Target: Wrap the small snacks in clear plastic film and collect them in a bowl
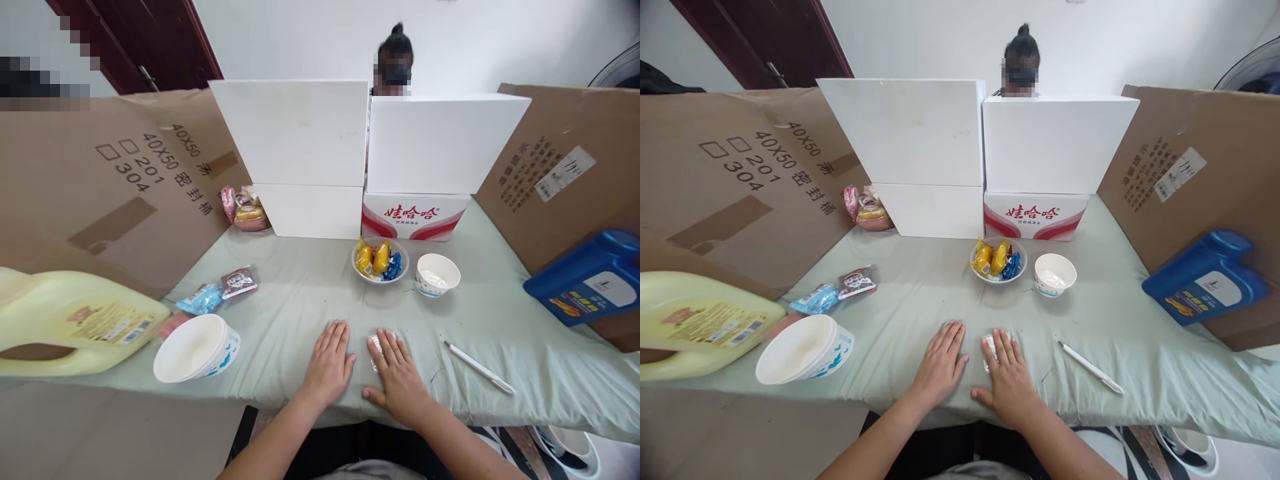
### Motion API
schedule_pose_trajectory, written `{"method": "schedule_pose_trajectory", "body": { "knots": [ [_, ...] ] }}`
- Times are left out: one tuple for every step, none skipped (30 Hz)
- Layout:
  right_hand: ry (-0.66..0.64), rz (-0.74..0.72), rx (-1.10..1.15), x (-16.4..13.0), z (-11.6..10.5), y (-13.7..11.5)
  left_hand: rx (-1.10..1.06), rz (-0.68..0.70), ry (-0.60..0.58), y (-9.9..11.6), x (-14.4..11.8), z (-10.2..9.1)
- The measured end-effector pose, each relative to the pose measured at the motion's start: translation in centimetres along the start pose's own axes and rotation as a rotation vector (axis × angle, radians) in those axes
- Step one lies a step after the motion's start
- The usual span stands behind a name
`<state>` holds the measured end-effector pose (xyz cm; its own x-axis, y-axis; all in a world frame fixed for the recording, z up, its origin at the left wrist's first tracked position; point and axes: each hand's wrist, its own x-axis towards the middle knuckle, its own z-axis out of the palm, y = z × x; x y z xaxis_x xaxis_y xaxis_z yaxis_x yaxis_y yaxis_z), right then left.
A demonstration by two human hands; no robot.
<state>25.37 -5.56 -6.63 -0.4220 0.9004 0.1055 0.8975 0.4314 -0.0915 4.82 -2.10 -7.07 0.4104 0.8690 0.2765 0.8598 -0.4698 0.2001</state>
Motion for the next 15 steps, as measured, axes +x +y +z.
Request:
{"method": "schedule_pose_trajectory", "body": {
  "knots": [
    [0.018, 0.004, -0.006, -0.1, -0.2, -0.1, 0.005, 0.004, 0.012, 0.0, 0.0, 0.0],
    [0.042, 0.002, -0.014, -0.2, -0.4, -0.1, 0.009, 0.008, 0.022, 0.0, -0.1, 0.1],
    [0.068, -0.009, -0.023, -0.5, -0.5, 0.0, 0.014, 0.013, 0.030, 0.0, -0.1, 0.1],
    [0.093, -0.031, -0.029, -0.7, -0.7, 0.0, 0.017, 0.016, 0.038, 0.0, -0.1, 0.2],
    [0.114, -0.058, -0.030, -1.0, -0.8, 0.2, 0.019, 0.019, 0.045, -0.1, -0.1, 0.3],
    [0.131, -0.085, -0.024, -1.3, -1.0, 0.4, 0.020, 0.023, 0.051, -0.1, -0.1, 0.3],
    [0.145, -0.109, -0.005, -1.5, -1.2, 0.7, 0.021, 0.028, 0.056, -0.2, -0.1, 0.4],
    [0.155, -0.131, 0.027, -1.7, -1.4, 1.1, 0.022, 0.032, 0.061, -0.3, -0.1, 0.5],
    [0.160, -0.150, 0.071, -1.8, -1.8, 1.6, 0.022, 0.036, 0.066, -0.4, -0.1, 0.5],
    [0.164, -0.165, 0.123, -1.8, -2.2, 2.2, 0.022, 0.041, 0.070, -0.4, -0.1, 0.5],
    [0.172, -0.174, 0.175, -1.6, -2.9, 3.1, 0.021, 0.045, 0.075, -0.5, -0.1, 0.6],
    [0.197, -0.173, 0.218, -1.3, -3.7, 4.2, 0.020, 0.046, 0.080, -0.6, -0.1, 0.6],
    [0.245, -0.152, 0.246, -0.7, -4.7, 5.4, 0.018, 0.046, 0.082, -0.6, -0.1, 0.6],
    [0.311, -0.114, 0.254, 0.0, -5.8, 6.9, 0.016, 0.046, 0.083, -0.6, -0.1, 0.6],
    [0.392, -0.059, 0.243, 0.9, -7.0, 8.5, 0.013, 0.046, 0.083, -0.6, -0.1, 0.6]
  ]
}}
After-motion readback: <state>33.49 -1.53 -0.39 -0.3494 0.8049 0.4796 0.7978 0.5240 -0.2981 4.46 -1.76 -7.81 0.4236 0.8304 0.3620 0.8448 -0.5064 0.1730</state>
